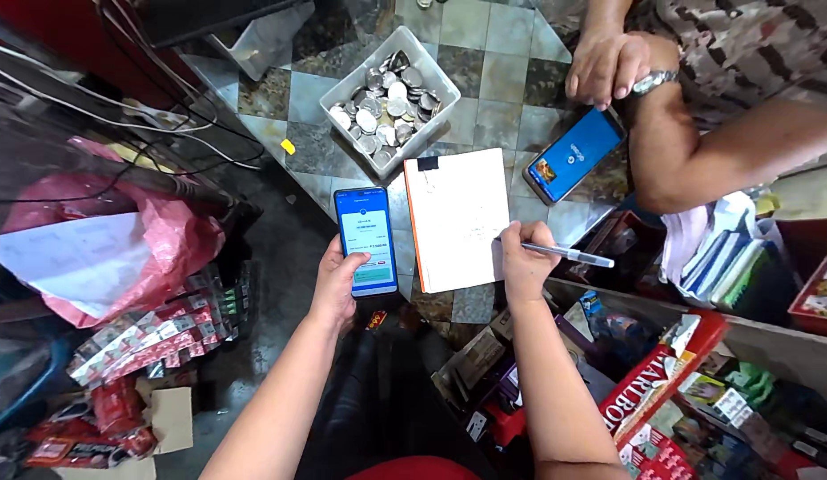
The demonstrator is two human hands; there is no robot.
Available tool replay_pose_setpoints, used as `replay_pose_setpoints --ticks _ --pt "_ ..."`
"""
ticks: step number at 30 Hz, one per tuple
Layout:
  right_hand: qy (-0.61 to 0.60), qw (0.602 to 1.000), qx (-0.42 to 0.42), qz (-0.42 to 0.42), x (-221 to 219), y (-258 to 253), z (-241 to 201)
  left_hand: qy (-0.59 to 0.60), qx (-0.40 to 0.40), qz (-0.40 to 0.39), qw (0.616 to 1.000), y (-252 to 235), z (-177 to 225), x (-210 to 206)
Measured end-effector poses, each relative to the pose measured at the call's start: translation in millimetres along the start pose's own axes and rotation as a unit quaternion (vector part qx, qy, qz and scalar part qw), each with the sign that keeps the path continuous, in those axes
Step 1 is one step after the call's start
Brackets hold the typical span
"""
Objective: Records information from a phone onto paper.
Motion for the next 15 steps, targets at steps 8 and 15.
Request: replay_pose_setpoints --ticks 8,15 --pt "-0.042 0.998 -0.019 -0.040 6.8 -8.9 10.2 0.005 0.011 -0.009 1.000 -0.8 0.3 0.6" --pt "-0.041 0.999 -0.012 -0.026 6.7 -5.5 10.7 -0.018 0.020 0.006 1.000 -1.5 1.8 -0.2"
Point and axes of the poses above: each hand's wrist, its own y-axis away from the middle knuckle, its own x-axis out of the back of the hand, z = x × y, the point moved 4 cm from there along -y, towards the middle knuckle, and after that the axes turned 8 degrees about -x, right-handed, at the moved point
